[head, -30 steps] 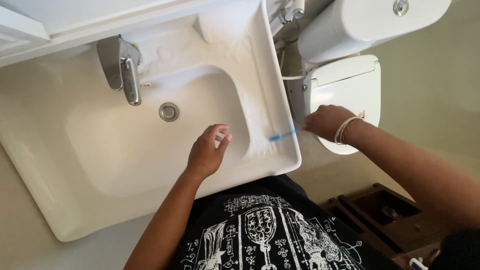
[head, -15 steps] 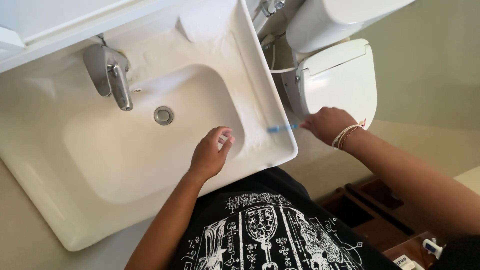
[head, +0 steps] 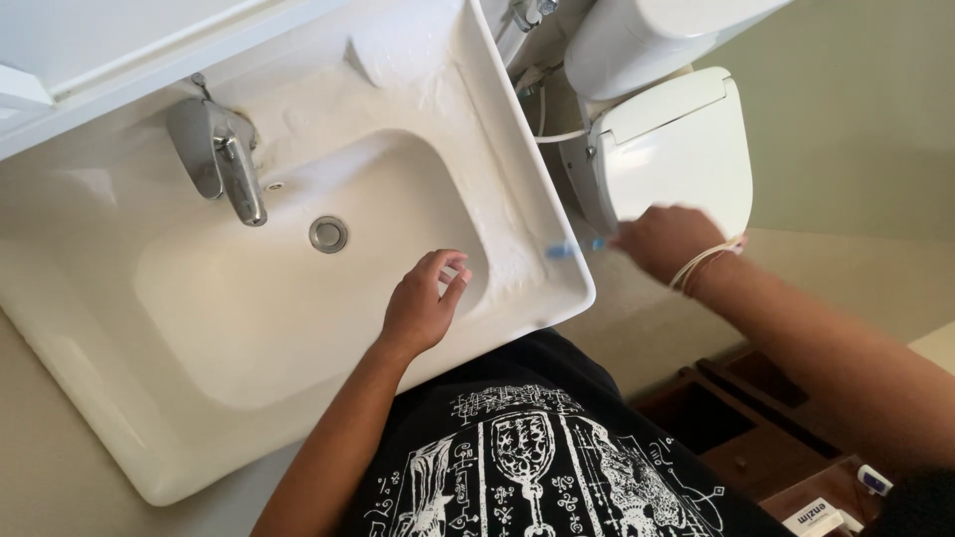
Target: Scrubbing the edges of a bathroom sink using a toothbrush.
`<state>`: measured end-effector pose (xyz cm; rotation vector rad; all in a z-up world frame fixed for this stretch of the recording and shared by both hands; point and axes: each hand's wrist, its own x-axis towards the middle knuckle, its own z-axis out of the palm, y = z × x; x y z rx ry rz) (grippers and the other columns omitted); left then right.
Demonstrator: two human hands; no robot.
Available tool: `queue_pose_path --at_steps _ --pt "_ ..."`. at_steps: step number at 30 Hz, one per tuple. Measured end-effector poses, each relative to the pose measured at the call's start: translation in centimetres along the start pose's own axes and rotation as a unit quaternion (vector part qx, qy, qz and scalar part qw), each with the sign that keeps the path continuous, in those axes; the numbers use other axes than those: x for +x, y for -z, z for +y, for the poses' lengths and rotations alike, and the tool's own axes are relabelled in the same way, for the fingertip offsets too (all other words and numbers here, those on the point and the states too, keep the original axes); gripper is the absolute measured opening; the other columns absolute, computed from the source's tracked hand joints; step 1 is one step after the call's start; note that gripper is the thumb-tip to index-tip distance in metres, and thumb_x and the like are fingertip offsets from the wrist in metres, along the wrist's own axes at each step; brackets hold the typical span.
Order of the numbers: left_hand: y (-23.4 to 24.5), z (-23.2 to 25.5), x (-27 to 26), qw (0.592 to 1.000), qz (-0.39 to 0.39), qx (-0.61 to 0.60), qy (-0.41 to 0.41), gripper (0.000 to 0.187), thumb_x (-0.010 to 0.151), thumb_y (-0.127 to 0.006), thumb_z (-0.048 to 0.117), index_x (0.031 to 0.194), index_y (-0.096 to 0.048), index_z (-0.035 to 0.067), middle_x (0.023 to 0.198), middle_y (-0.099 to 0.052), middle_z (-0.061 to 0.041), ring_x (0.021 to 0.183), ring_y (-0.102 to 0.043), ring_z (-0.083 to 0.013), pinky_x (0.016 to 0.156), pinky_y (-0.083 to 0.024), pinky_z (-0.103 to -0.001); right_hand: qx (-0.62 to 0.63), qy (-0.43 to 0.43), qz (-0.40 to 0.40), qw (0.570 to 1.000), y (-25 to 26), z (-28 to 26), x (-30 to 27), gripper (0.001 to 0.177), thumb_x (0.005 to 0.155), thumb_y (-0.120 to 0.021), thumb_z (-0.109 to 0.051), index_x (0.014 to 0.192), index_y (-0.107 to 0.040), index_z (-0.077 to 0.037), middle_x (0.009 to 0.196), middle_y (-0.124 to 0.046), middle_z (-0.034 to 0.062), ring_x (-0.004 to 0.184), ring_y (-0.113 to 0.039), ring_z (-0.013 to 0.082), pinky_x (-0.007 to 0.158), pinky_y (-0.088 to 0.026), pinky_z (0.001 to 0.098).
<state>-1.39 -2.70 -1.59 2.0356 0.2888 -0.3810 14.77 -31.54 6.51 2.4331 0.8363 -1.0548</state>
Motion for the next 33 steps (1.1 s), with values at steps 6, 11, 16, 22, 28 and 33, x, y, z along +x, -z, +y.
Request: queue_pose_path --at_steps 6,11,16,22,28,33 --pt "0.6 1.0 0.5 1.0 0.002 0.003 0.003 0.031 0.098 -0.063 0.031 0.123 -0.063 0.011 0.114 -0.073 -0.005 0.095 -0.072 -0.0211 0.083 -0.055 -0.038 -0.007 0.037 0.063 0.997 -2.8 0.5 1.6 0.037 0.103 -0.047 -0.044 0.098 -0.073 -0.018 0.084 -0.075 0.0143 0.08 -0.075 0.0342 0.07 -0.061 0.0481" --pt "0.9 1.8 0.4 1.0 0.005 -0.004 0.015 0.032 0.098 -0.062 0.031 0.123 -0.063 0.011 0.117 -0.071 -0.006 0.096 -0.071 -0.0212 0.08 -0.056 -0.039 0.008 0.011 0.072 0.997 -0.3 -0.3 2.0 0.042 0.106 -0.043 -0.045 0.099 -0.071 -0.015 0.082 -0.074 0.0149 0.077 -0.075 0.0351 0.068 -0.06 0.0487" --pt "0.7 1.2 0.9 1.0 0.023 -0.007 -0.011 0.031 0.099 -0.063 0.03 0.122 -0.063 0.009 0.118 -0.071 -0.007 0.096 -0.072 -0.0215 0.082 -0.056 -0.039 0.033 -0.006 0.08 0.996 1.2 -0.3 2.6 0.046 0.108 -0.042 -0.048 0.098 -0.07 -0.013 0.08 -0.073 0.0163 0.075 -0.074 0.0369 0.067 -0.06 0.0495" --pt "0.8 1.1 1.2 0.999 0.03 -0.01 -0.007 0.031 0.098 -0.064 0.029 0.122 -0.064 0.01 0.115 -0.072 -0.007 0.094 -0.071 -0.0221 0.081 -0.056 -0.038 0.03 0.011 0.076 0.997 0.7 0.2 3.8 0.042 0.106 -0.044 -0.046 0.099 -0.07 -0.014 0.079 -0.074 0.017 0.075 -0.074 0.0367 0.068 -0.06 0.0498" --pt "0.4 0.8 1.6 0.999 0.041 -0.007 -0.009 0.031 0.098 -0.065 0.03 0.122 -0.064 0.01 0.113 -0.073 -0.008 0.093 -0.072 -0.0225 0.082 -0.056 -0.038 0.042 -0.008 0.063 0.997 1.8 0.0 3.9 0.047 0.107 -0.043 -0.049 0.098 -0.071 -0.013 0.081 -0.074 0.0174 0.077 -0.074 0.0371 0.07 -0.06 0.0495" --pt "0.7 1.6 1.6 0.999 0.037 -0.014 0.004 0.031 0.097 -0.064 0.031 0.121 -0.064 0.01 0.112 -0.073 -0.007 0.094 -0.073 -0.0224 0.081 -0.056 -0.039 0.036 -0.011 0.061 0.997 1.5 -0.7 5.0 0.048 0.108 -0.041 -0.049 0.098 -0.072 -0.013 0.081 -0.074 0.0171 0.078 -0.074 0.0369 0.071 -0.06 0.0506"
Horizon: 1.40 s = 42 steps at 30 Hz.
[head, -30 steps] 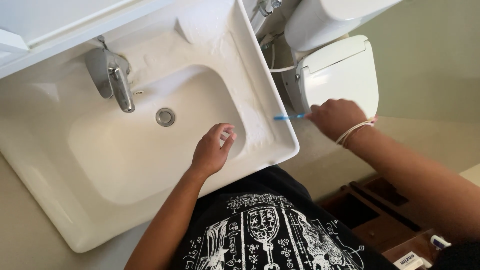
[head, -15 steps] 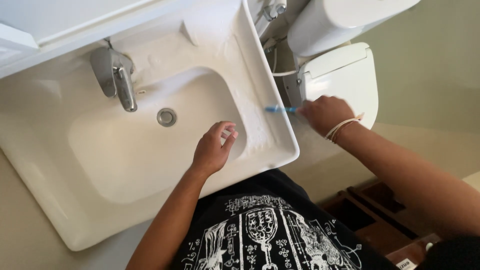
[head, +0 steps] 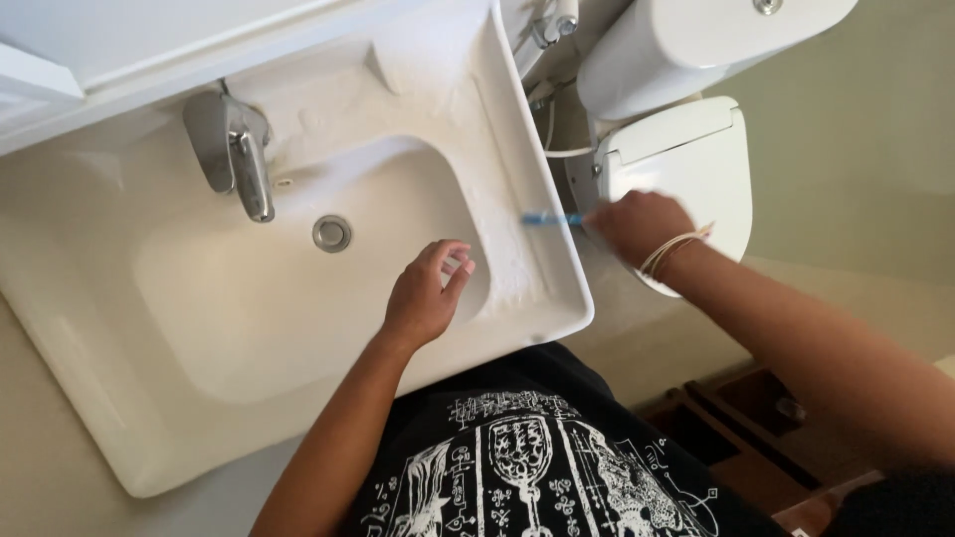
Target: Scrubbing the edges of a bathroom sink using a toothbrush.
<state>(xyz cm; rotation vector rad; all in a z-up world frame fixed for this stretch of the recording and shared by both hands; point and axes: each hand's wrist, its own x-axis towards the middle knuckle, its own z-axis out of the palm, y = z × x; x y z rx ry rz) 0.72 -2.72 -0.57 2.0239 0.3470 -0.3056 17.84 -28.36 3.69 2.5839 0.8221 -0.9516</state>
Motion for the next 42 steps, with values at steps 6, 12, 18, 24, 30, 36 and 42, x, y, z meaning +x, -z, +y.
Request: queue_pose_path --at_steps 6,12,18,24,30,36,42 --pt "0.3 0.9 0.4 1.0 -0.001 0.002 0.02 0.032 0.097 -0.063 0.031 0.122 -0.063 0.011 0.114 -0.073 -0.006 0.095 -0.071 -0.0217 0.077 -0.056 -0.039 -0.031 0.007 0.006 0.999 1.8 0.8 1.7 0.047 0.11 -0.039 -0.047 0.106 -0.071 -0.014 0.081 -0.074 0.0162 0.075 -0.075 0.0341 0.068 -0.062 0.0492" --pt "-0.1 0.0 0.4 1.0 0.015 -0.003 -0.001 0.032 0.099 -0.062 0.031 0.124 -0.062 0.01 0.115 -0.072 -0.006 0.096 -0.072 -0.0207 0.083 -0.056 -0.038 -0.002 -0.028 -0.006 1.0 5.2 0.2 3.1 0.049 0.11 -0.038 -0.049 0.107 -0.073 -0.016 0.083 -0.074 0.0169 0.075 -0.075 0.0332 0.068 -0.062 0.0482" --pt "0.4 0.2 0.3 1.0 0.016 -0.006 0.007 0.033 0.1 -0.061 0.031 0.125 -0.062 0.01 0.119 -0.071 -0.007 0.1 -0.07 -0.021 0.084 -0.054 -0.039 0.002 -0.007 0.02 1.0 4.9 1.0 4.4 0.053 0.109 -0.04 -0.052 0.098 -0.076 -0.014 0.085 -0.075 0.016 0.081 -0.073 0.0348 0.076 -0.059 0.0503" --pt "0.2 0.2 0.3 1.0 0.024 -0.01 0.017 0.032 0.099 -0.062 0.031 0.124 -0.062 0.011 0.117 -0.072 -0.006 0.099 -0.071 -0.0208 0.085 -0.056 -0.038 -0.033 0.013 0.006 0.999 3.4 1.0 6.1 0.045 0.108 -0.039 -0.046 0.105 -0.074 -0.018 0.085 -0.075 0.015 0.078 -0.075 0.0345 0.074 -0.061 0.0506" --pt "0.7 0.8 0.4 0.999 0.013 -0.011 0.05 0.033 0.097 -0.061 0.031 0.124 -0.062 0.011 0.115 -0.072 -0.006 0.098 -0.071 -0.0206 0.081 -0.056 -0.039 0.0 0.001 0.041 0.999 4.1 -0.2 5.9 0.053 0.11 -0.04 -0.051 0.099 -0.075 -0.013 0.082 -0.073 0.0153 0.079 -0.073 0.0345 0.076 -0.059 0.0506" --pt "0.9 0.8 0.3 0.998 0.021 -0.011 0.056 0.033 0.098 -0.061 0.032 0.124 -0.062 0.011 0.116 -0.072 -0.005 0.098 -0.071 -0.0204 0.082 -0.056 -0.039 -0.023 0.003 0.067 0.998 2.8 0.8 7.8 0.05 0.112 -0.038 -0.047 0.1 -0.069 -0.01 0.076 -0.072 0.0158 0.067 -0.074 0.0307 0.059 -0.061 0.0457" --pt "0.7 0.8 0.5 0.999 0.022 -0.015 0.046 0.034 0.098 -0.061 0.032 0.124 -0.062 0.01 0.116 -0.072 -0.005 0.098 -0.071 -0.0208 0.085 -0.055 -0.039 0.013 -0.028 0.073 0.997 5.3 -0.4 7.4 0.049 0.113 -0.036 -0.045 0.102 -0.067 -0.009 0.077 -0.07 0.0157 0.068 -0.073 0.0299 0.059 -0.062 0.0453"
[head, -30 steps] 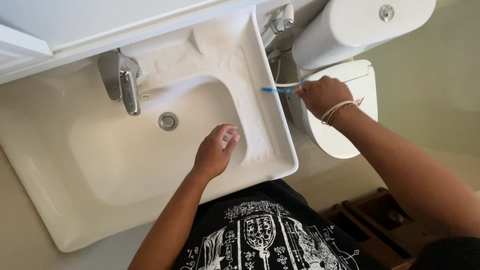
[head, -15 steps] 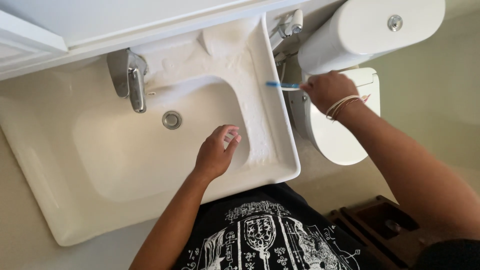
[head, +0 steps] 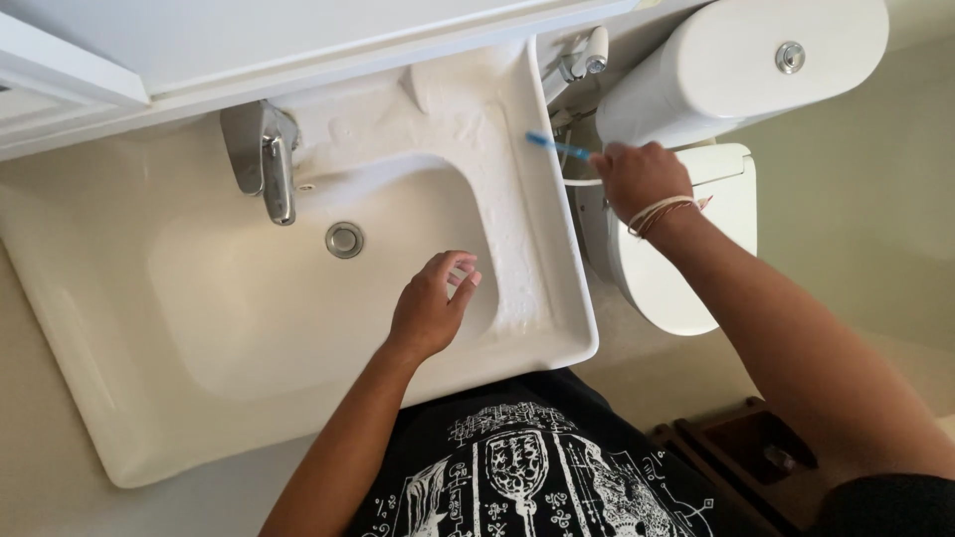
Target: Scrubbing the edges of a bathroom sink using a toothbrush.
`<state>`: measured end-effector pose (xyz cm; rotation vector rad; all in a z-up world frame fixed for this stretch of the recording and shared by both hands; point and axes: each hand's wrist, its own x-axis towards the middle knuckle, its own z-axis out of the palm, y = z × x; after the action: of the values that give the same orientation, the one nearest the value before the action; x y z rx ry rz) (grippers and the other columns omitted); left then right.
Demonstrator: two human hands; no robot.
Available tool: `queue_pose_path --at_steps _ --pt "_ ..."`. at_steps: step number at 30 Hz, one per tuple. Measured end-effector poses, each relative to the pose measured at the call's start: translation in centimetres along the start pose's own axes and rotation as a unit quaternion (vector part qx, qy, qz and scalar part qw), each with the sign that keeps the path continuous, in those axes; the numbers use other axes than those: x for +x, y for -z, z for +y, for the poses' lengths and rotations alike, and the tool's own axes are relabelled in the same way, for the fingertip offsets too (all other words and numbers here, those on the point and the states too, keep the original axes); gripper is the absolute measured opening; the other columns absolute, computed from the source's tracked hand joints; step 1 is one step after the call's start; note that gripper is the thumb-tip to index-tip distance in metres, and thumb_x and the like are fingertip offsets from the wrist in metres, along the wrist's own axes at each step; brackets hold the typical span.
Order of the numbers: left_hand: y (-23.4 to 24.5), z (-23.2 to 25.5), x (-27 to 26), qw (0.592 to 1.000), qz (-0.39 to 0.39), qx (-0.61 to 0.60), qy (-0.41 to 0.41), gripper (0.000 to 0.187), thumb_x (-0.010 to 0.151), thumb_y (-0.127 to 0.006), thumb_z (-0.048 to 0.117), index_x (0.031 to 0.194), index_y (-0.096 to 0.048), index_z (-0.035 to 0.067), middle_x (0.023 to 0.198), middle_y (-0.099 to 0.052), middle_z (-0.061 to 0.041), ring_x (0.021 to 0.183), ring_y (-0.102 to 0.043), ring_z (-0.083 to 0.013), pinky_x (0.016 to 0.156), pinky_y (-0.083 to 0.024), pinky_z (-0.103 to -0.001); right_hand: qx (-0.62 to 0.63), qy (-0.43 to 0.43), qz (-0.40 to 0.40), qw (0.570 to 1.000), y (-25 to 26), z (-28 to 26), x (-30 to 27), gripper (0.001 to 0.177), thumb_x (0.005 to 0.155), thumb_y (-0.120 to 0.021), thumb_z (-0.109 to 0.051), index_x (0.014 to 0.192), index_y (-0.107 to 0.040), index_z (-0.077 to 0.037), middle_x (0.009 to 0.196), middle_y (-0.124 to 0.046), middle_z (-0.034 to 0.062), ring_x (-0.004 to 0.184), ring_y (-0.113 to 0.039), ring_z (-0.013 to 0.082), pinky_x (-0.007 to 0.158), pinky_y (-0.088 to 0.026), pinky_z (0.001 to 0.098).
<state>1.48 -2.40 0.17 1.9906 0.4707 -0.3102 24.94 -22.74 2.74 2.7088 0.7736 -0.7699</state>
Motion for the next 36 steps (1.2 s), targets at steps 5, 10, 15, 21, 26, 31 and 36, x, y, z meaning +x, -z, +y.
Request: queue_pose_path --at_steps 5,10,15,21,26,31,36 --pt "0.1 -0.2 -0.1 1.0 0.0 0.0 -0.008 0.033 0.099 -0.061 0.031 0.125 -0.062 0.01 0.117 -0.072 -0.005 0.098 -0.07 -0.0203 0.084 -0.055 -0.038 -0.028 0.01 -0.009 1.0 -0.5 -0.9 0.8 0.048 0.113 -0.034 -0.043 0.103 -0.066 -0.008 0.082 -0.07 0.0161 0.069 -0.073 0.0293 0.058 -0.062 0.0435" --pt "0.5 0.3 -0.5 1.0 -0.004 -0.005 0.019 0.033 0.097 -0.061 0.031 0.124 -0.062 0.012 0.117 -0.071 -0.004 0.097 -0.07 -0.0195 0.078 -0.056 -0.039 -0.115 0.063 0.005 0.991 -1.9 -0.5 2.7 0.043 0.113 -0.033 -0.035 0.104 -0.065 -0.009 0.087 -0.07 0.0132 0.068 -0.074 0.0272 0.055 -0.064 0.0419" --pt "0.2 -0.4 -0.2 1.0 0.011 -0.002 -0.007 0.033 0.098 -0.062 0.031 0.125 -0.062 0.012 0.115 -0.072 -0.005 0.096 -0.07 -0.0204 0.084 -0.055 -0.038 -0.086 0.05 0.04 0.994 0.3 -0.2 3.9 0.041 0.113 -0.038 -0.037 0.108 -0.069 -0.01 0.09 -0.073 0.0152 0.075 -0.074 0.03 0.061 -0.063 0.0429" --pt "0.3 -0.2 -0.6 1.0 0.018 -0.006 -0.009 0.033 0.098 -0.062 0.03 0.124 -0.062 0.011 0.116 -0.071 -0.006 0.095 -0.07 -0.021 0.083 -0.055 -0.038 0.023 0.005 0.061 0.998 1.7 -0.5 4.3 0.05 0.112 -0.039 -0.045 0.103 -0.074 -0.01 0.092 -0.073 0.0167 0.082 -0.073 0.0359 0.072 -0.061 0.0497" --pt "0.2 -0.5 -0.6 1.0 0.019 -0.001 -0.012 0.032 0.098 -0.063 0.029 0.123 -0.063 0.01 0.115 -0.072 -0.006 0.094 -0.071 -0.0206 0.081 -0.055 -0.038 -0.036 0.012 0.055 0.998 -0.6 -0.1 6.3 0.046 0.114 -0.039 -0.041 0.107 -0.073 -0.011 0.095 -0.075 0.0176 0.084 -0.073 0.0357 0.073 -0.061 0.0488" --pt "0.7 -0.3 -0.9 1.0 0.023 -0.004 0.001 0.032 0.097 -0.063 0.029 0.123 -0.063 0.01 0.115 -0.072 -0.005 0.093 -0.072 -0.0205 0.079 -0.056 -0.038 -0.109 0.084 0.117 0.984 -3.2 0.5 9.1 0.036 0.11 -0.043 -0.031 0.104 -0.074 -0.013 0.102 -0.074 0.0144 0.086 -0.073 0.0354 0.069 -0.062 0.0481" --pt "1.2 -0.3 -1.0 1.0 0.01 0.004 0.013 0.033 0.098 -0.062 0.029 0.124 -0.061 0.011 0.116 -0.071 -0.005 0.098 -0.071 -0.0196 0.079 -0.055 -0.038 0.043 0.024 0.115 0.992 -0.5 -0.1 8.0 0.041 0.112 -0.046 -0.039 0.102 -0.074 -0.011 0.098 -0.075 0.0191 0.089 -0.071 0.0406 0.078 -0.058 0.0521"
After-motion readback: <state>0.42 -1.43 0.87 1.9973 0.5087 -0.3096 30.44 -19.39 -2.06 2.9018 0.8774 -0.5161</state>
